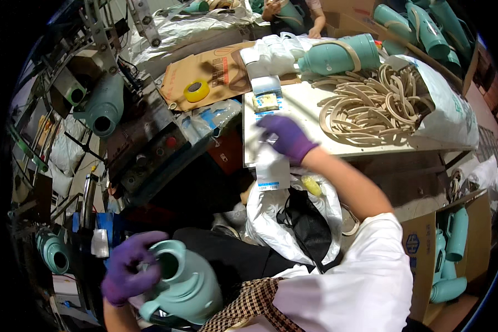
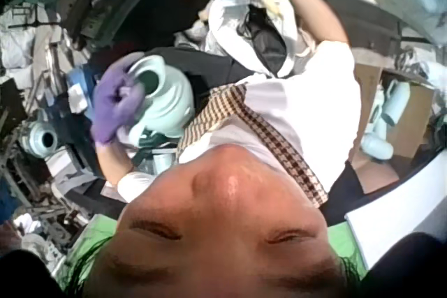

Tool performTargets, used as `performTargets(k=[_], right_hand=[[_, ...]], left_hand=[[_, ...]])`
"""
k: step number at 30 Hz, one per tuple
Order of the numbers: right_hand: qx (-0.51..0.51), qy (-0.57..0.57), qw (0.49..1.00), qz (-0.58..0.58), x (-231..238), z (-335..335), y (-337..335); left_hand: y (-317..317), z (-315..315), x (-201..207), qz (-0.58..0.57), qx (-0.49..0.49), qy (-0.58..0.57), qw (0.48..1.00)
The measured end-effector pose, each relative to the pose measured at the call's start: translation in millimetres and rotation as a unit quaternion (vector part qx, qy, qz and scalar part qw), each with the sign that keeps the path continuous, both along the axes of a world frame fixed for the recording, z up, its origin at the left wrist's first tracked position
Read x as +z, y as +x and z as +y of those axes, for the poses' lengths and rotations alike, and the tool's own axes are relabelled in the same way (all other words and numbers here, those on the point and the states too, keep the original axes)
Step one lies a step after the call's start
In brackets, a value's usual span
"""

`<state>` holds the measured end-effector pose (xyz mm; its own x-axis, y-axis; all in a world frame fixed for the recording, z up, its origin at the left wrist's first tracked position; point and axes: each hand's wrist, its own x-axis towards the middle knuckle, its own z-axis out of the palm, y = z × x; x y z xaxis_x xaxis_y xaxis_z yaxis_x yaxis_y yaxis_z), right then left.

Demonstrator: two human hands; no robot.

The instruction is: The person assembles light blue plastic containers by inserting a white ring into the top opening and attaching a beige handle. The person repeatedly picks up a container, inserts the ring, attaches the handle, and places the finished unit into a cardboard box.

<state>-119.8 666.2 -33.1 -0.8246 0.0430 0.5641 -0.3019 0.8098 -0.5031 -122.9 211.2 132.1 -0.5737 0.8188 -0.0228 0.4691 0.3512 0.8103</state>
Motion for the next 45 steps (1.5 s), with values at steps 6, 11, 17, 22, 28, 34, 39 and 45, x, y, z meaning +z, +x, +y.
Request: performTargets(k=[6,11,17,22,28,34,39,45], right_hand=[[-0.354,0.412,0.779,-0.312,-26.0,215.4,5.0],[-0.296,0.459,0.712,-0.441,-23.6,253.2,-25.2],[-0.158,0.589,0.692,-0.386,-20.7,262.6,-22.6],[-0.177,0.187,0.939,-0.228,-46.7,359.0,-9.4],[-0.274,-0.152,0.946,0.085,14.7,411.8,-18.1],[0.335,-0.744,0.563,-0.130,13.7,-32.6,-53.5],[0.324,-0.643,0.645,-0.258,26.0,-345.8,-16.4],[0.418,-0.651,0.545,-0.323,16.9,-405.7,-37.8]], left_hand=[[6.8,-38.5,16.8,0.120,0.098,0.010,0.988],[-39.4,-118.0,-6.6,-0.140,-0.032,0.466,0.873],[-36.2,-131.1,-82.4,-0.031,0.234,0.167,0.957],[-40.8,-154.9,-72.6,-0.092,0.317,-0.087,0.940],[-52.4,-143.5,-110.2,-0.156,0.397,0.048,0.903],[-38.4,-148.3,-133.7,-0.243,0.188,0.313,0.899],[-11.8,-145.5,-173.7,-0.318,0.291,0.407,0.805],[27.2,-167.3,-139.2,-0.223,0.242,0.459,0.825]])
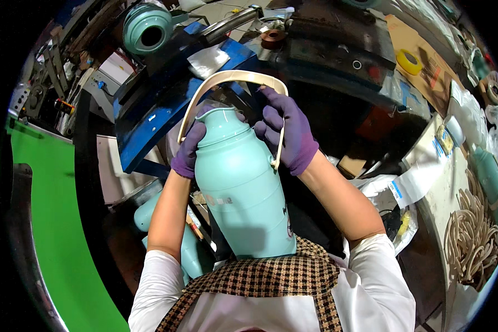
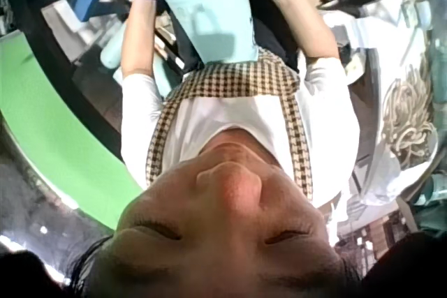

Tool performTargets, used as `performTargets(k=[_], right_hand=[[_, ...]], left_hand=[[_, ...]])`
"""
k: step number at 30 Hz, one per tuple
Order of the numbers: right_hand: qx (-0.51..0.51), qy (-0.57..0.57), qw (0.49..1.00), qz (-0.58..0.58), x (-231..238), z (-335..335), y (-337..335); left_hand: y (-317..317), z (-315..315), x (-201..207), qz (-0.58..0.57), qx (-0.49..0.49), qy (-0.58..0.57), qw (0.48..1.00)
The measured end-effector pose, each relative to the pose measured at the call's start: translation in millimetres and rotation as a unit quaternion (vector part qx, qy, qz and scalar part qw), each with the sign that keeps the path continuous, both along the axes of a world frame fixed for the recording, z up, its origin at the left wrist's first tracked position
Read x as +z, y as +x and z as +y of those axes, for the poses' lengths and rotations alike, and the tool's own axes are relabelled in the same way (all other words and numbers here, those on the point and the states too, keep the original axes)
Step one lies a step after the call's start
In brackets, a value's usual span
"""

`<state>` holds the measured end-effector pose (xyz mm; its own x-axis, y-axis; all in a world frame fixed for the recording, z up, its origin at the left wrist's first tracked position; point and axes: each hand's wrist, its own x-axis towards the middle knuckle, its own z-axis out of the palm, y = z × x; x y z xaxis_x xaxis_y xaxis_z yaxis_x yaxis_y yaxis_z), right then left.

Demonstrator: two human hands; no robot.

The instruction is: The person assembles light blue plastic containers by inserting a white ring into the top opening and attaching a beige handle. The person repeatedly picks up a container, inserts the ring, attaches the handle, and places the finished unit into a cardboard box.

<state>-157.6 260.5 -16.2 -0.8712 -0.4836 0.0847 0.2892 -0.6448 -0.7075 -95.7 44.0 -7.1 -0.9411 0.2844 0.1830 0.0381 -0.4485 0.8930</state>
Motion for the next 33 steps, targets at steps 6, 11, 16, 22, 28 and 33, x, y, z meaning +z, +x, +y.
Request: performTargets(k=[6,11,16,22,28,33], right_hand=[[0.007,0.214,0.977,0.020,45.8,-18.5,13.9],[-0.098,0.153,0.628,0.756,42.6,-1.5,32.3],[-0.172,-0.023,0.974,0.147,28.9,-18.4,23.2],[-0.024,-0.114,0.989,0.093,-47.9,9.5,-53.3],[0.081,-0.132,0.987,-0.034,-87.1,25.9,-51.5],[0.204,-0.271,0.938,-0.068,-73.5,14.7,-40.4]], left_hand=[[4.6,-5.0,-16.4,-0.007,0.036,0.006,0.999],[-1.2,4.8,-9.6,-0.002,0.002,0.020,1.000],[-10.7,8.7,-13.6,0.016,0.004,0.159,0.987],[-20.4,36.5,-9.0,0.070,0.118,0.122,0.983],[-8.5,31.3,8.2,0.007,0.007,-0.040,0.999],[0.7,25.5,6.9,-0.008,0.063,-0.052,0.997]])
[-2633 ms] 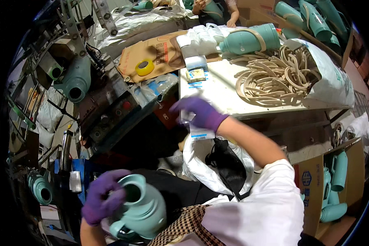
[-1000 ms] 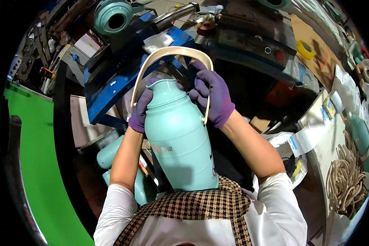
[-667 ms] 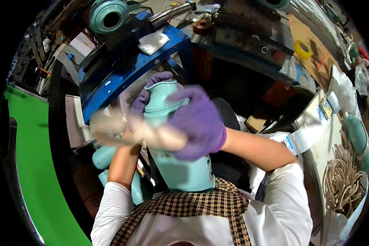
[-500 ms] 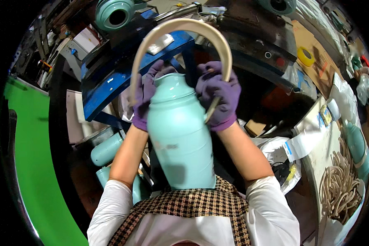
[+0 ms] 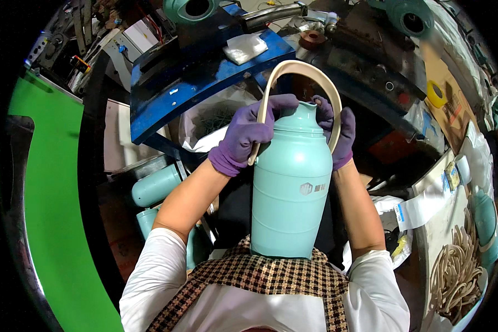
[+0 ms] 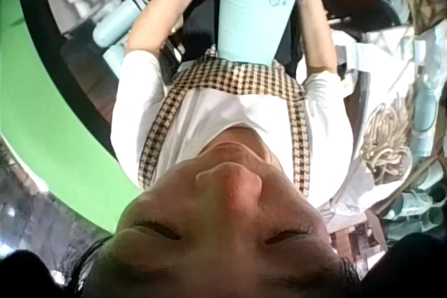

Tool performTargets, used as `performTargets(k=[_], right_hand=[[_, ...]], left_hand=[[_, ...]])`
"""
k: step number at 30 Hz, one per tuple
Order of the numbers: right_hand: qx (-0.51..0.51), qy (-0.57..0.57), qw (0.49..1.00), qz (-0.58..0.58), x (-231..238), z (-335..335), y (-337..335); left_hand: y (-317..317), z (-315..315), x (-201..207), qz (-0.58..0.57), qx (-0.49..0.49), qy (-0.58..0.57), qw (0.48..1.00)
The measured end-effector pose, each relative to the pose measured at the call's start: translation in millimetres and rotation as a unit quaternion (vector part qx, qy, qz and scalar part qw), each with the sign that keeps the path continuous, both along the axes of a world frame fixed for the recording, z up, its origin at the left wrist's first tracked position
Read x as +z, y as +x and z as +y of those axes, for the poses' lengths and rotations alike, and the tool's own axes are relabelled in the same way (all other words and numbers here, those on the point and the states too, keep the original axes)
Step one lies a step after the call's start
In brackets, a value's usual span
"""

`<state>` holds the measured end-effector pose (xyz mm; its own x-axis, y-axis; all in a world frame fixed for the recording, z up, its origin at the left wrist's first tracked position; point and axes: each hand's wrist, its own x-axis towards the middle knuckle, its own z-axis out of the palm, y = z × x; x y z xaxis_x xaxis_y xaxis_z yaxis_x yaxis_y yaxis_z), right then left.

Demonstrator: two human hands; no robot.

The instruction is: The person assembles light blue plastic containers by inserting a white ring into the top opening and attaching a beige handle. The person repeatedly picks up a container, inserts the ring, attaches the handle, and places the finished unit into a cardboard box.

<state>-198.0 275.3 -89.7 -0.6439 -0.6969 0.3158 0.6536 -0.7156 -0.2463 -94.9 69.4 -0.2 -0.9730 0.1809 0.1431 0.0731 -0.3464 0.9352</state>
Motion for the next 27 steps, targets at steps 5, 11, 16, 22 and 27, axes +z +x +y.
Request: performTargets(k=[5,11,16,22,27], right_hand=[[-0.153,0.223,0.958,0.094,0.8,0.2,5.6],[-0.201,0.345,0.868,0.294,33.7,62.7,-9.8],[-0.400,0.383,0.779,0.294,86.0,226.6,14.5],[-0.479,0.802,0.151,0.324,73.5,466.5,-15.9],[-0.439,0.837,0.066,0.320,70.8,558.6,-76.7]], left_hand=[[18.4,14.0,13.4,0.476,0.148,-0.468,0.730],[1.2,56.0,27.2,0.597,0.031,-0.366,0.713],[55.6,61.4,-21.1,0.519,-0.036,-0.270,0.810],[154.5,1.2,-78.2,0.028,0.276,-0.280,0.919],[226.7,-59.3,-151.9,0.092,0.289,-0.312,0.901]])
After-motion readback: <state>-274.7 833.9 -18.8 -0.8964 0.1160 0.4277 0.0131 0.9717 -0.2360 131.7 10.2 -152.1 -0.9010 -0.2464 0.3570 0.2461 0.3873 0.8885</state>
